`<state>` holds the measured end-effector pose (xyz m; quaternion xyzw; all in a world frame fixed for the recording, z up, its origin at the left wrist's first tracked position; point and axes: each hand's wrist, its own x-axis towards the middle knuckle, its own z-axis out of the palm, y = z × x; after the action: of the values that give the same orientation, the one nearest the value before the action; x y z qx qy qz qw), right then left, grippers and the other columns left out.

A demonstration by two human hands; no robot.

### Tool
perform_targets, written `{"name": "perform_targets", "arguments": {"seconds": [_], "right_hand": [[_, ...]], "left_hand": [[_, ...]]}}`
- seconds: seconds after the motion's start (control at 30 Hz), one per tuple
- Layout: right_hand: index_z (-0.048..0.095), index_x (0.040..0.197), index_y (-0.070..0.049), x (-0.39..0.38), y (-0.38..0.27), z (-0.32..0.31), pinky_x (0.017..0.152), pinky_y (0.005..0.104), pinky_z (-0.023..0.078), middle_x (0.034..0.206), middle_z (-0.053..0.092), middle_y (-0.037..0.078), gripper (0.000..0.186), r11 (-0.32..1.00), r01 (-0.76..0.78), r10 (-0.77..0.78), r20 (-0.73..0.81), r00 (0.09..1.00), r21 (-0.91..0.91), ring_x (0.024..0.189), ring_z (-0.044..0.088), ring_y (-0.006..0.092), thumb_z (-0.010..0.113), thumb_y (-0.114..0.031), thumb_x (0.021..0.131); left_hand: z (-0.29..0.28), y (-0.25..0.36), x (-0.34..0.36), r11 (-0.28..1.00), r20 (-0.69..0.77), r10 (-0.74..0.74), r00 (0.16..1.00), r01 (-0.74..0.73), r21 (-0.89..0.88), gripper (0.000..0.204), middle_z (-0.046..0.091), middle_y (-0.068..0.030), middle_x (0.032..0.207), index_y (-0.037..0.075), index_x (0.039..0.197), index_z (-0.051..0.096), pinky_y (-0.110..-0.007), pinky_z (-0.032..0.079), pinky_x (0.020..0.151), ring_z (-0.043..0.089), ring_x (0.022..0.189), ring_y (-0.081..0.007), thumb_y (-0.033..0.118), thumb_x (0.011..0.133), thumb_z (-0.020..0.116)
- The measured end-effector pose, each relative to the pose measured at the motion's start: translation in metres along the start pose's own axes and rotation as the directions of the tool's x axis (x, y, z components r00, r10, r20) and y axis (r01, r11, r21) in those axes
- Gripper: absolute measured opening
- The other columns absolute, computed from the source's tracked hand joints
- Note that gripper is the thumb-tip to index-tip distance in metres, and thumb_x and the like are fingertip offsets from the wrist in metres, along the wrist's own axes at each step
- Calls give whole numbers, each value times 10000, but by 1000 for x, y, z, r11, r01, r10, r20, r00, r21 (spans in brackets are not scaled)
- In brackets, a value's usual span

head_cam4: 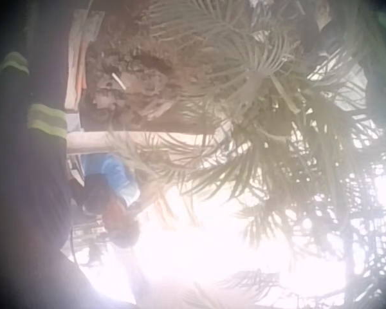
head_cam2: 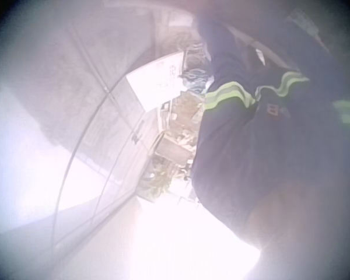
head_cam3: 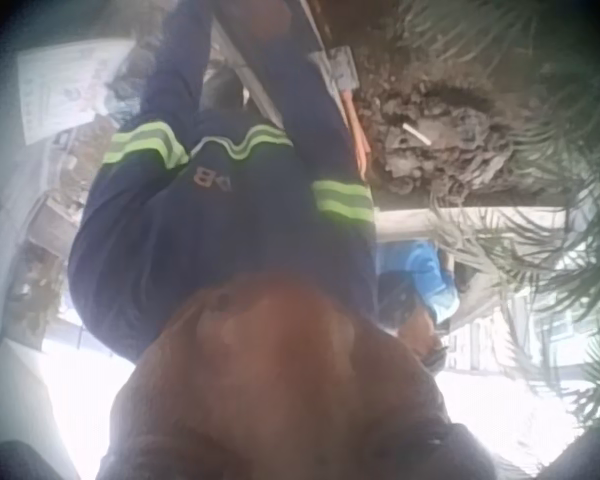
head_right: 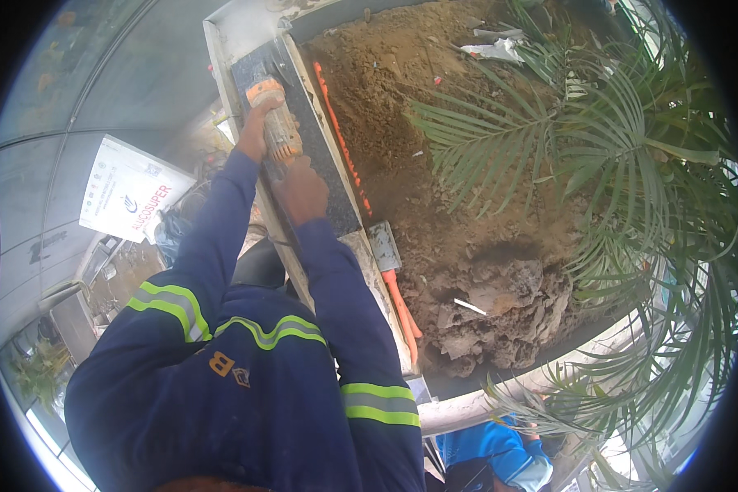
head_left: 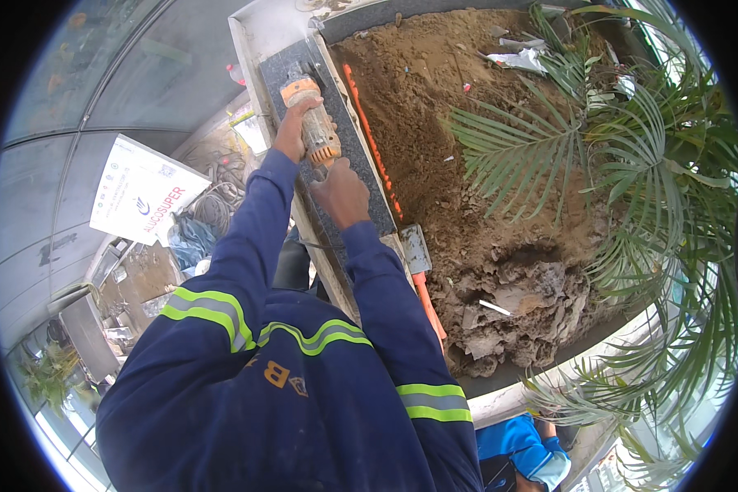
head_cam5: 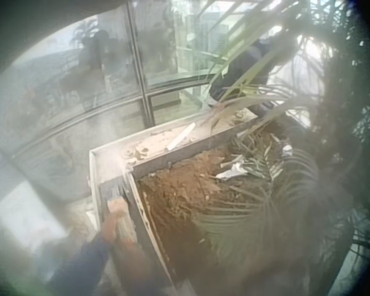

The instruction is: The person uses a handheld angle grinder to cut a groove along the edge of a concrete planter. The person holds the grinder with both hands and moves it steadily along the planter's rim, creating a visible cut line.

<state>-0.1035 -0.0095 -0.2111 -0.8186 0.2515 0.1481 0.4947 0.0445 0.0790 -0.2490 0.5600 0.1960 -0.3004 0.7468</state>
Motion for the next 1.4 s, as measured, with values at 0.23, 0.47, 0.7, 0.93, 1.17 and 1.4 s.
{"name": "perform_targets", "arguments": {"seconds": [0.23, 0.47, 0.7, 0.93, 1.17, 1.4], "right_hand": [[499, 1096, 48, -29, 16, -2, 845, 541, 544, 973, 701, 330, 482, 998, -45, 47, 39, 998, -37, 951, 696, 484, 716, -281, 818], [504, 1076, 50, -25, 16, -3, 844, 541, 544, 960, 699, 334, 454, 999, -28, 29, 17, 999, -43, 942, 695, 488, 711, -255, 810], [525, 1075, 48, -6, 5, 0, 832, 514, 548, 953, 709, 292, 420, 1000, 7, -7, -5, 1000, -24, 925, 706, 451, 685, -269, 849], [533, 1051, 69, 17, -1, 6, 838, 521, 551, 947, 704, 318, 427, 999, 51, -50, -49, 998, 16, 935, 702, 471, 695, -240, 806], [531, 1071, 58, 10, 6, 7, 842, 520, 550, 961, 705, 314, 453, 1000, 16, -16, -32, 999, 4, 942, 702, 469, 707, -258, 799], [539, 1064, 32, -18, 18, 3, 823, 491, 565, 925, 717, 263, 410, 998, -34, 34, 1, 999, -53, 891, 724, 417, 695, -264, 828]], "left_hand": [[8, -18, -27, 998, -52, -63, 997, 63, -9, 488, 636, -151, 896, 50, 1205, 535, -483, 603, 650, 695, 774, -309, 281, 829, 743], [7, -19, -24, 999, -45, -34, 998, 34, -1, 486, 633, -148, 900, 51, 1197, 550, -474, 601, 648, 694, 775, -307, 288, 821, 747], [3, -6, -8, 999, -27, -31, 999, 31, 16, 526, 642, -176, 946, 48, 1236, 541, -469, 595, 677, 691, 810, -318, 312, 824, 734], [-3, 6, 21, 999, -26, 24, 999, -24, 23, 474, 655, -153, 905, 55, 1189, 557, -478, 607, 669, 705, 775, -318, 282, 819, 745], [1, 1, 7, 1000, 3, 11, 1000, -11, 5, 434, 660, -154, 868, 63, 1153, 555, -479, 613, 657, 707, 729, -317, 268, 824, 749], [8, -14, -18, 1000, -22, -23, 1000, 23, 5, 439, 651, -157, 863, 62, 1151, 549, -486, 609, 649, 703, 728, -320, 275, 825, 753]]}}
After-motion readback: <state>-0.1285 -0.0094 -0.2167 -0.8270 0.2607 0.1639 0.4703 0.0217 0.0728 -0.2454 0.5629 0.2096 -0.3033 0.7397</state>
